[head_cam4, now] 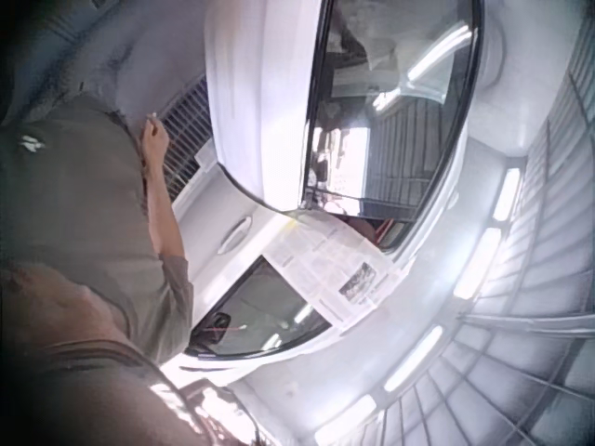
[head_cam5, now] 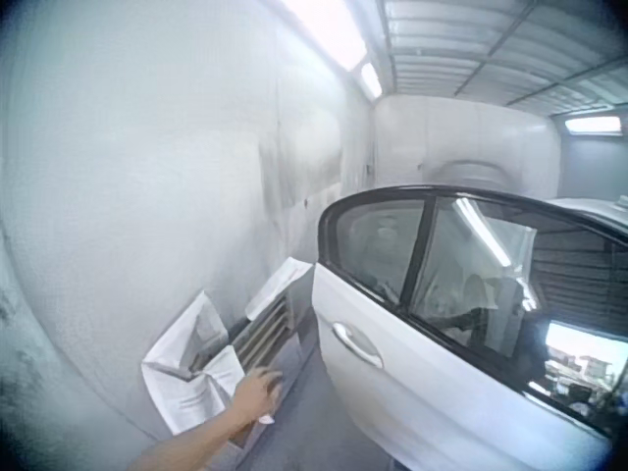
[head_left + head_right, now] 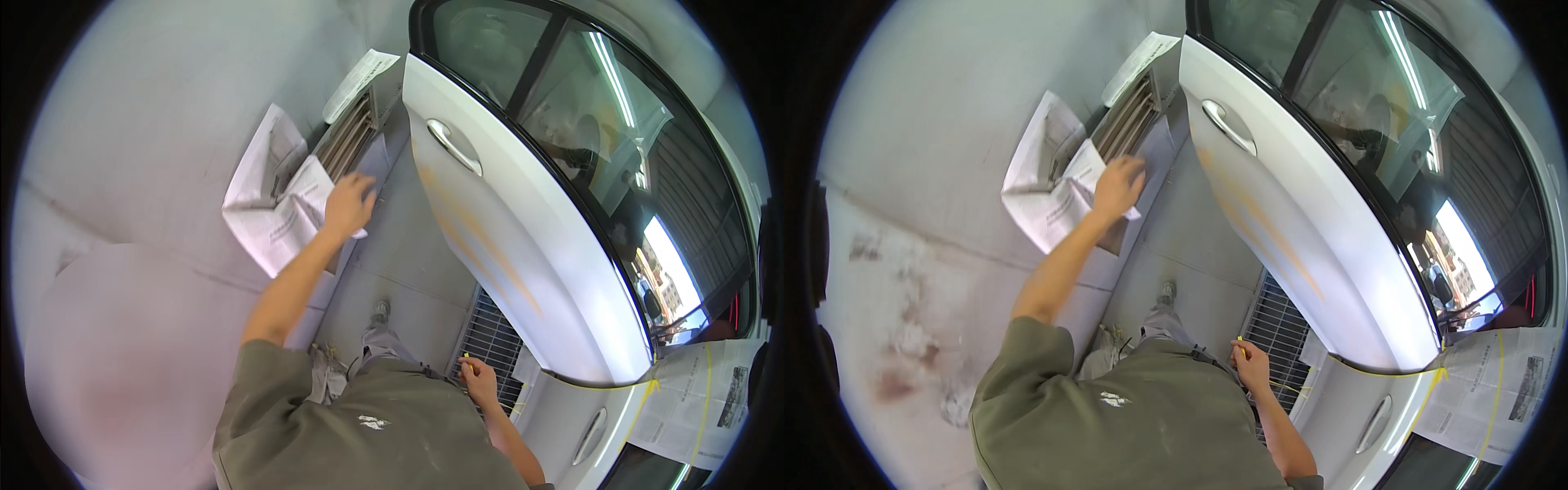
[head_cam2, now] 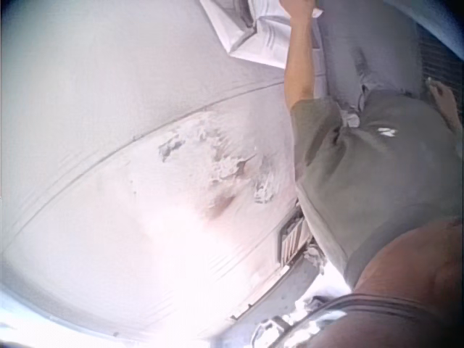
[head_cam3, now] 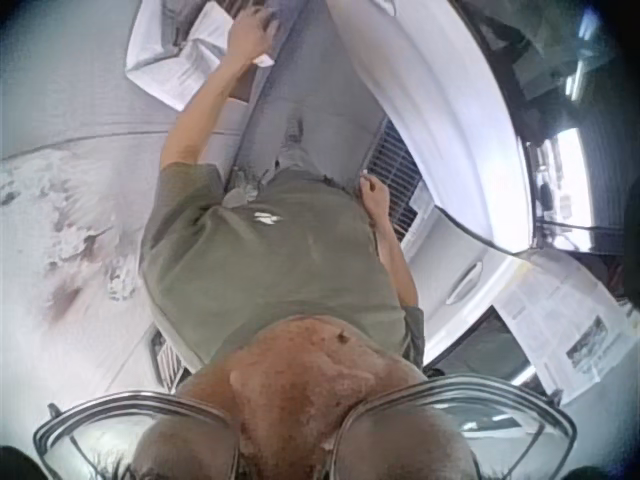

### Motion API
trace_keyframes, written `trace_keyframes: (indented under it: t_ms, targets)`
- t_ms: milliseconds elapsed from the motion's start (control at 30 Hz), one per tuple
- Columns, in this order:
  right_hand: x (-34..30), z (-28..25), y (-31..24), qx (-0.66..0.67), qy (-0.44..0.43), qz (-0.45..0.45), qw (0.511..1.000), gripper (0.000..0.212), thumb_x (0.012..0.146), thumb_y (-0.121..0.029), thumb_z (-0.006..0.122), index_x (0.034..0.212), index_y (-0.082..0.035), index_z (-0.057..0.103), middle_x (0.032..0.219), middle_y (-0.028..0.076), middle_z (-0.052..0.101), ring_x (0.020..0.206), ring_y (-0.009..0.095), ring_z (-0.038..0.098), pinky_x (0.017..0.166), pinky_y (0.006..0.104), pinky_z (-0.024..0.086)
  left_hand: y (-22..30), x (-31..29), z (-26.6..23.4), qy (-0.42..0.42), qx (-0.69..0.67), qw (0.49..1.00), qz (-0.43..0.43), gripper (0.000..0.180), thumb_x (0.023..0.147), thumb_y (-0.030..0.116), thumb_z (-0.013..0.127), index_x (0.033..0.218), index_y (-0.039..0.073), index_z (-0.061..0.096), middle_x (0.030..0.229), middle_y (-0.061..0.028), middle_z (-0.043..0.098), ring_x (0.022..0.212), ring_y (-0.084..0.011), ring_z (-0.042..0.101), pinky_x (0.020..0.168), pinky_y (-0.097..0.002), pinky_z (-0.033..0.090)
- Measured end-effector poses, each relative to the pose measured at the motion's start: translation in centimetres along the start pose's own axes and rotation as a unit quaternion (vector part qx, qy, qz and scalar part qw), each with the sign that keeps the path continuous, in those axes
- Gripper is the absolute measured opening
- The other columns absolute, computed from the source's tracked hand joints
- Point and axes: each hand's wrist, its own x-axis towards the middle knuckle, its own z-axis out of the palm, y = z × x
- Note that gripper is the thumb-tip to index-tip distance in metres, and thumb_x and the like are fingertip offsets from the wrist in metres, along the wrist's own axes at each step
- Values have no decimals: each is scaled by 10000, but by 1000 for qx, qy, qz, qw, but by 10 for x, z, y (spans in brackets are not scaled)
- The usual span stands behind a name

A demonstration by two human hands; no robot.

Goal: The person covers a white car's door and hood with newspaper sheets, securing them with yellow masking tape. They retrieve additional newspaper from a nearby storage area and continue taping the paper to the vehicle's surfaces.

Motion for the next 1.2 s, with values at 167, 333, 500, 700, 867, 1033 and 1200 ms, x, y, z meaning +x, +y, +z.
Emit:
trace_keyframes:
  t_ms: [167,333,500,700,867,1033,1200]
  targets:
    - [63,78,-57,7,83,40,996,235,1026,-166,638,1188,-19,724,837,34,707,745,103,686,705,254,541,-122,206,49,-37,99,994,7,366,907,271,694,1251,155,742,1455,-224,561,1355,-405,511,1125,-484,436]
    - [64,123,-90,-53,112,77,989,241,1005,-173,654,1197,-61,746,868,57,758,775,100,704,757,259,552,-193,327,104,-71,150,986,-15,421,916,309,672,1297,134,706,1533,-283,470,1400,-429,477,1161,-496,417]
    - [53,137,-104,3,210,136,968,241,1000,-145,643,1192,-41,744,867,69,751,789,111,717,736,259,556,-210,379,130,-62,89,978,-180,382,964,293,591,1250,74,719,1297,-239,671,1207,-416,653,1021,-505,524]
    - [68,146,-130,0,200,147,969,248,998,-152,638,1193,-38,740,852,69,744,766,112,714,716,268,551,-234,397,130,-61,174,967,-176,315,987,273,565,1161,84,747,1111,-198,751,1077,-424,712,932,-509,566]
    - [77,136,-149,-141,157,72,975,301,997,-303,644,1174,-83,748,889,153,735,800,274,724,743,363,550,-205,382,88,130,141,975,-114,280,977,297,562,1061,101,744,1101,-151,753,1033,-373,727,870,-502,576]
    - [96,114,-185,-112,115,-109,981,378,945,-411,688,1191,-132,753,1066,150,754,1013,365,706,904,439,540,-87,251,2,316,-103,941,-61,392,1056,324,599,1187,-41,659,1114,-225,729,1013,-363,714,894,-448,554]
    - [107,65,-241,18,127,-278,952,680,856,-452,821,1377,-57,634,1243,137,627,1150,277,631,991,396,496,68,59,-39,129,-288,949,-16,335,1118,234,525,1238,-74,577,1159,-161,638,1015,-203,578,920,-336,487]
